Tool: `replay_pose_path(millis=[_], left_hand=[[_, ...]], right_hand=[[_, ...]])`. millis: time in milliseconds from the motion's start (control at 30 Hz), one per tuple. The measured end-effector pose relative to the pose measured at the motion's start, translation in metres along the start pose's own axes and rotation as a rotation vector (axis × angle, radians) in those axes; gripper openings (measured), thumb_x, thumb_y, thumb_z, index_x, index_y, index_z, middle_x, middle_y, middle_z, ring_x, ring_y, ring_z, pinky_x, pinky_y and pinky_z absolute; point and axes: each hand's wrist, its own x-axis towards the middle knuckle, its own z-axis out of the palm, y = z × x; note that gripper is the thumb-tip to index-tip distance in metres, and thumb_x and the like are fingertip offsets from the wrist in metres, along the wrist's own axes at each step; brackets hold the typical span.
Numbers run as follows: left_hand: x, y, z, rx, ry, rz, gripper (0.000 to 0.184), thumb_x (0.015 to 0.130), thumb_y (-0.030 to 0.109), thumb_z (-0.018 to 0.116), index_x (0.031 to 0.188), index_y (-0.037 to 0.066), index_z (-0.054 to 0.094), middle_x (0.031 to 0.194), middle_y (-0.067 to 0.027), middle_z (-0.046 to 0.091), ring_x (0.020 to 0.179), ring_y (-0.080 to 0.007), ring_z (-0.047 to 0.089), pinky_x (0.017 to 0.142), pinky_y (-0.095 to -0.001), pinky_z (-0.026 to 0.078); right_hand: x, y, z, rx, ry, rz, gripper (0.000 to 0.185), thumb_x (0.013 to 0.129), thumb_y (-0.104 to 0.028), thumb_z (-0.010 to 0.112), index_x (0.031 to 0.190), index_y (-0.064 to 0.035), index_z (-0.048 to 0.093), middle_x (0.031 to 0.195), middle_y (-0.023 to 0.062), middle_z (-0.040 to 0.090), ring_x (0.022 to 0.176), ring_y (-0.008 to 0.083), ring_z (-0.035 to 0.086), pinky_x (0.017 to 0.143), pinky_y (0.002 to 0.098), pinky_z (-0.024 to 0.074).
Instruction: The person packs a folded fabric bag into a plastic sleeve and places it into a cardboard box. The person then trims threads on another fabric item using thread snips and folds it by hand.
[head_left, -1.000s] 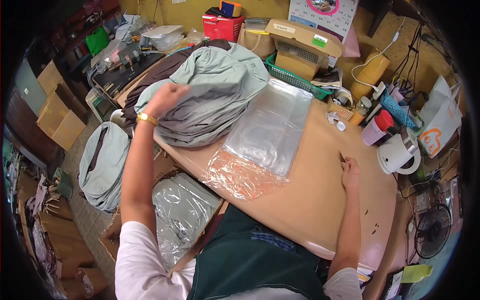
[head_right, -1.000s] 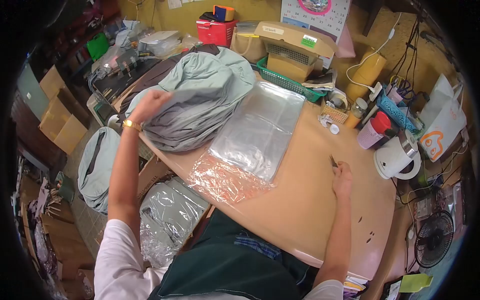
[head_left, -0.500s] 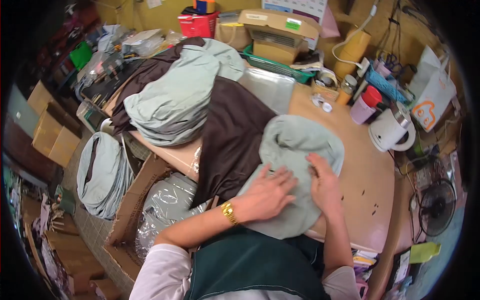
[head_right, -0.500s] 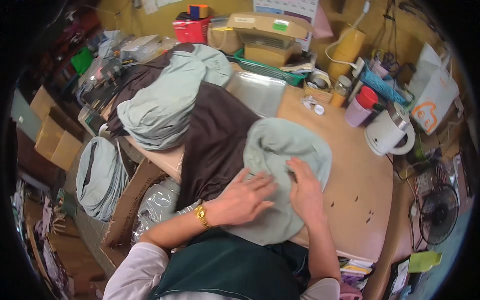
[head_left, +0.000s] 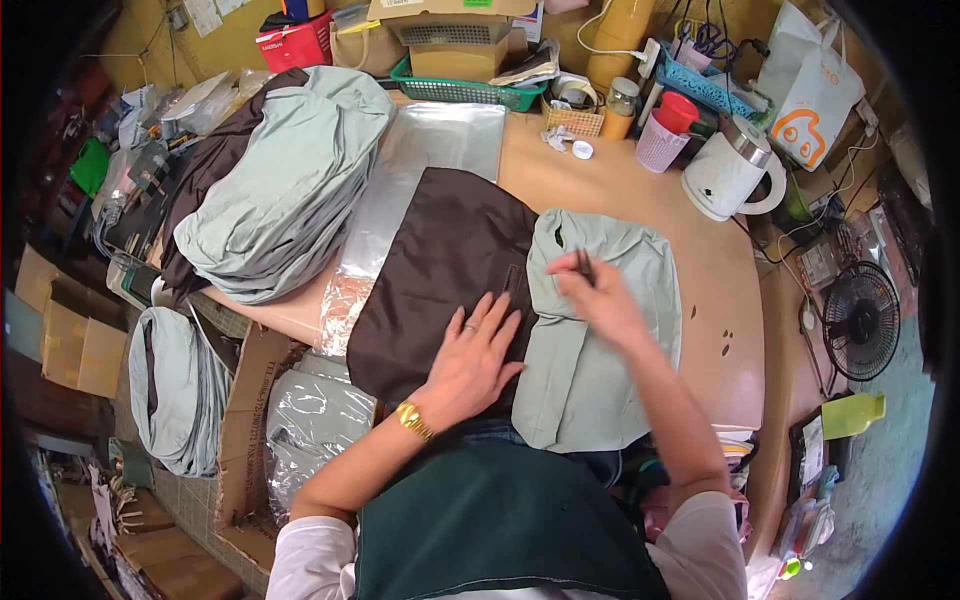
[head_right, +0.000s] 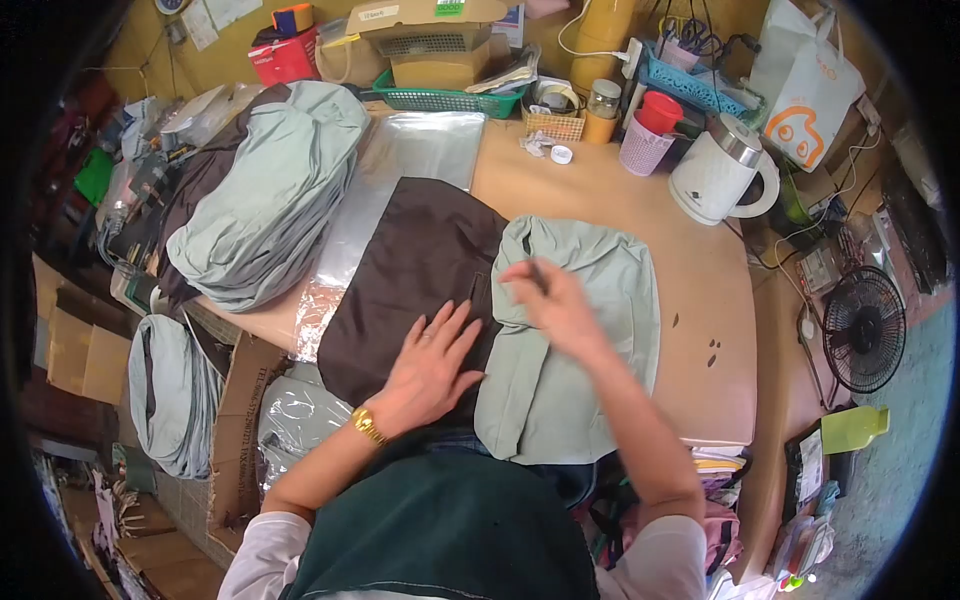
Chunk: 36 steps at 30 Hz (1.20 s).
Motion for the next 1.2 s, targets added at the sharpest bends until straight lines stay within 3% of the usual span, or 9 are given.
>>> replay_pose_path(millis=[33,100,167,300,367,500,733,900,1200], left_hand=[[0.007,0.002,0.013,0.111,0.201,0.092,0.039,0.091,0.024,0.058,0.122,0.001,0.061,0.129,-0.0196,0.057,0.124,-0.0411,0.048,0.111,-0.0605,0.025],[0.006,0.012,0.036,0.401,-0.351,-0.017,0.052,0.095,0.034,0.050,0.133,0.000,0.052,0.138,-0.0233,0.049,0.132,-0.0416,0.041,0.112,-0.0638,0.018],[-0.003,0.019,0.058,0.180,-0.192,0.037,0.058,0.097,0.041,0.044,0.135,-0.002,0.049,0.139,-0.0245,0.048,0.137,-0.0409,0.035,0.112,-0.0666,0.012],[-0.018,0.019,0.033,0.097,-0.037,0.148,0.048,0.096,0.032,0.052,0.129,-0.003,0.055,0.132,-0.0218,0.055,0.129,-0.0367,0.047,0.109,-0.0560,0.031],[-0.007,0.007,0.015,-0.155,-0.102,0.108,0.037,0.091,0.016,0.062,0.123,-0.003,0.058,0.130,-0.0214,0.056,0.116,-0.0346,0.057,0.096,-0.0404,0.047],[0.051,-0.024,0.012,-0.035,0.387,-0.018,0.031,0.083,0.012,0.071,0.109,-0.001,0.063,0.102,-0.0173,0.062,0.094,-0.0362,0.060,0.084,-0.0422,0.049],[0.082,-0.051,0.040,0.081,0.303,-0.081,0.029,0.080,0.013,0.075,0.105,0.003,0.063,0.090,-0.0089,0.062,0.085,-0.0255,0.061,0.077,-0.0354,0.049],[0.079,-0.056,0.034,-1.135,0.072,-0.339,0.035,0.086,0.000,0.070,0.118,0.004,0.056,0.083,0.0035,0.063,0.076,-0.0018,0.056,0.070,-0.0177,0.046],[0.077,-0.061,0.029,-1.466,0.015,-0.455,0.039,0.088,-0.002,0.068,0.123,0.005,0.053,0.092,0.0027,0.068,0.085,-0.0032,0.063,0.081,-0.0177,0.049]], right_hand=[[-0.002,0.004,0.029,0.254,-0.057,0.044,0.011,0.094,-0.009,0.059,0.099,-0.0009,0.064,0.089,0.0031,0.065,0.073,0.0099,0.057,0.067,0.0253,0.0465],[-0.001,0.025,0.069,0.514,-0.115,0.093,0.010,0.094,-0.009,0.059,0.097,-0.0018,0.065,0.088,0.0021,0.065,0.070,0.0094,0.056,0.064,0.0256,0.0459],[0.007,0.049,0.088,-0.107,-0.090,-0.188,0.011,0.095,-0.012,0.060,0.095,-0.0030,0.066,0.085,0.0011,0.065,0.069,0.0095,0.056,0.063,0.0262,0.0457],[0.031,0.084,0.030,-0.301,0.479,-0.327,0.013,0.095,-0.012,0.058,0.098,-0.0012,0.065,0.080,0.0082,0.066,0.073,0.0149,0.061,0.071,0.0305,0.0486],[0.033,0.098,0.009,-0.061,0.373,-0.202,0.013,0.097,-0.011,0.057,0.097,-0.0005,0.065,0.075,0.0017,0.062,0.069,0.0086,0.055,0.065,0.0264,0.0451],[0.024,0.095,0.014,-0.108,0.286,-0.213,0.015,0.098,-0.012,0.056,0.096,-0.0002,0.064,0.074,-0.0029,0.057,0.067,0.0044,0.048,0.062,0.0235,0.0413],[0.013,0.079,0.020,-0.219,0.301,-0.303,0.013,0.083,-0.004,0.071,0.095,-0.0015,0.068,0.078,0.0026,0.059,0.066,0.0100,0.051,0.062,0.0253,0.0431],[0.018,0.077,0.025,-0.261,0.323,-0.372,0.014,0.079,-0.004,0.075,0.092,-0.0020,0.068,0.078,0.0042,0.058,0.069,0.0142,0.056,0.065,0.0275,0.0457],[0.007,0.076,0.027,-0.147,0.425,-0.412,0.023,0.084,-0.007,0.072,0.104,-0.0039,0.061,0.097,0.0087,0.058,0.086,0.0207,0.060,0.071,0.0312,0.0509]])
